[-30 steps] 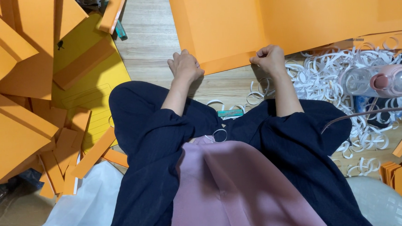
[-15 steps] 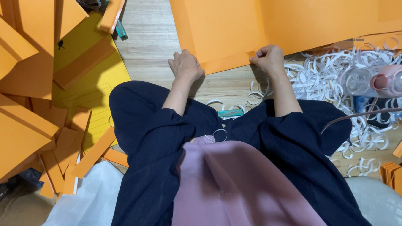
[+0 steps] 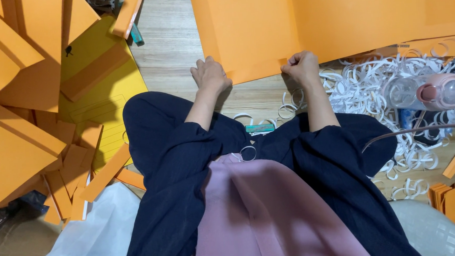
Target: The person assembles orange folders by folding the bottom edges and applying adhesive strips, then stacks the completed folders to the side.
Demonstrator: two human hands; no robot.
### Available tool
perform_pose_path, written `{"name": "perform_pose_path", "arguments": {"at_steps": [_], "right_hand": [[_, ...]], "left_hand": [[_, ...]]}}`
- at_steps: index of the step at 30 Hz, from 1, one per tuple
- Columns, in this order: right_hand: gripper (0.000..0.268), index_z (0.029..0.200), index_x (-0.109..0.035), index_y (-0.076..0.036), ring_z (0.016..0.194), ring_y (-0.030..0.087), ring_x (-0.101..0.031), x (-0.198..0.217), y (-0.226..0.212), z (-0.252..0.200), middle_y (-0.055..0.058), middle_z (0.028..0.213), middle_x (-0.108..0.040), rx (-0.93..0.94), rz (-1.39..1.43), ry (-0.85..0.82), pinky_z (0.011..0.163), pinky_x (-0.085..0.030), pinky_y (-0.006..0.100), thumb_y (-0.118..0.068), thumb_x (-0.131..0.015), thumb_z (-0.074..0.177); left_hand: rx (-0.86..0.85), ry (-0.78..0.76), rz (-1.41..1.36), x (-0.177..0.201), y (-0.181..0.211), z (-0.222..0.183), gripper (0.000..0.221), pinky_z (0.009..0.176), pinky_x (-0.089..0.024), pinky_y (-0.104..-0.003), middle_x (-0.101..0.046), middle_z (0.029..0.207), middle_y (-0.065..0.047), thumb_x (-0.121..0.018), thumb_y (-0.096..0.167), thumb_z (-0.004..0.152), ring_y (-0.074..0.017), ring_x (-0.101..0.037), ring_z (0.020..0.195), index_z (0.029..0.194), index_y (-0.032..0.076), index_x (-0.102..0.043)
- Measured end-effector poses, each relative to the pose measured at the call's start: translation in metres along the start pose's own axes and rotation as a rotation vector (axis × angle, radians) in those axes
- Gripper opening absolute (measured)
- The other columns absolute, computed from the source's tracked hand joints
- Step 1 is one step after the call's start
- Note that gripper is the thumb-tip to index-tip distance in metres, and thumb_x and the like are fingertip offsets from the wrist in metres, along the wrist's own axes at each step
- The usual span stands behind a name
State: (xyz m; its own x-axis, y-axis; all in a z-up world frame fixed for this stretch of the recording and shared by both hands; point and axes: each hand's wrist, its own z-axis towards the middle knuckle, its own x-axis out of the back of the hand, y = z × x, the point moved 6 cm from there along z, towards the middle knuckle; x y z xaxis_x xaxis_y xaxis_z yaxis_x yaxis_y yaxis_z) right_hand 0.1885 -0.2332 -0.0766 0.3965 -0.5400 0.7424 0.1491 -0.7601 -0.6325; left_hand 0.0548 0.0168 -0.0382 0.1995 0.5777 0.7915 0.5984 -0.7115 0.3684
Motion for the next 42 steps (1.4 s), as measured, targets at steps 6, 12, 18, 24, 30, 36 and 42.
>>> {"name": "perform_pose_path", "arguments": {"at_steps": [6, 12, 18, 24, 30, 36, 42], "right_hand": [[0.018, 0.059, -0.061, -0.01, 0.058, 0.025, -0.057, -0.001, 0.001, 0.004, 0.007, 0.055, -0.055, -0.046, -0.01, -0.013, 0.053, -0.043, 0.028, -0.019, -0.077, 0.062], [0.018, 0.061, -0.061, -0.007, 0.06, 0.027, -0.059, 0.001, -0.005, 0.001, 0.008, 0.057, -0.056, -0.032, -0.013, -0.011, 0.053, -0.044, 0.03, -0.016, -0.077, 0.062], [0.019, 0.065, -0.062, -0.008, 0.06, 0.023, -0.059, 0.005, -0.011, -0.004, 0.006, 0.059, -0.055, -0.035, 0.007, 0.019, 0.058, -0.046, 0.029, -0.017, -0.079, 0.062], [0.018, 0.066, -0.063, -0.008, 0.066, 0.026, -0.061, 0.005, -0.021, -0.011, 0.008, 0.064, -0.056, -0.017, -0.017, 0.058, 0.061, -0.048, 0.033, -0.015, -0.079, 0.062], [0.02, 0.07, -0.062, -0.006, 0.061, 0.022, -0.06, 0.006, -0.048, -0.018, 0.006, 0.067, -0.054, 0.016, 0.039, 0.06, 0.06, -0.048, 0.03, -0.011, -0.081, 0.062], [0.039, 0.086, -0.047, -0.008, 0.076, 0.03, -0.057, 0.028, -0.108, -0.057, 0.007, 0.086, -0.045, 0.069, -0.013, 0.13, 0.071, -0.045, 0.04, -0.008, -0.08, 0.066], [0.013, 0.095, -0.051, -0.004, 0.088, 0.03, -0.051, -0.061, -0.151, -0.103, 0.014, 0.086, -0.047, 0.677, -0.354, -0.087, 0.076, -0.043, 0.034, -0.011, -0.049, 0.084]], "left_hand": [[0.022, -0.024, 0.069, -0.004, 0.0, 0.002, 0.014, 0.074, -0.027, -0.041, -0.045, 0.089, -0.005, -0.071, 0.018, 0.063, -0.0283, -0.041, 0.09, 0.065, 0.014, -0.058], [0.007, -0.029, 0.074, -0.007, -0.003, 0.005, 0.008, 0.075, -0.028, -0.042, -0.045, 0.091, -0.005, -0.066, 0.017, 0.067, -0.029, -0.041, 0.091, 0.064, 0.014, -0.06], [0.001, -0.031, 0.073, -0.007, -0.003, 0.006, 0.005, 0.077, -0.028, -0.042, -0.045, 0.092, -0.005, -0.064, 0.016, 0.068, -0.029, -0.041, 0.093, 0.064, 0.015, -0.061], [0.026, -0.032, 0.002, 0.008, -0.004, -0.007, 0.007, 0.077, -0.027, -0.041, -0.047, 0.09, -0.006, -0.067, 0.01, 0.066, -0.0295, -0.041, 0.093, 0.063, 0.014, -0.062], [0.092, -0.015, 0.034, 0.017, -0.014, -0.012, 0.006, 0.077, -0.028, -0.041, -0.047, 0.09, -0.007, -0.066, 0.008, 0.068, -0.0294, -0.041, 0.092, 0.067, 0.013, -0.063], [0.09, 0.032, -0.007, 0.014, -0.018, -0.016, 0.031, 0.079, -0.03, -0.045, -0.049, 0.098, -0.009, -0.074, 0.012, 0.063, -0.0297, -0.043, 0.097, 0.088, 0.011, -0.055], [-0.053, 0.07, -0.203, -0.009, -0.024, -0.002, 0.037, 0.078, -0.031, -0.047, -0.047, 0.097, -0.012, -0.07, -0.001, 0.065, -0.0364, -0.044, 0.097, 0.087, 0.011, -0.043]]}}
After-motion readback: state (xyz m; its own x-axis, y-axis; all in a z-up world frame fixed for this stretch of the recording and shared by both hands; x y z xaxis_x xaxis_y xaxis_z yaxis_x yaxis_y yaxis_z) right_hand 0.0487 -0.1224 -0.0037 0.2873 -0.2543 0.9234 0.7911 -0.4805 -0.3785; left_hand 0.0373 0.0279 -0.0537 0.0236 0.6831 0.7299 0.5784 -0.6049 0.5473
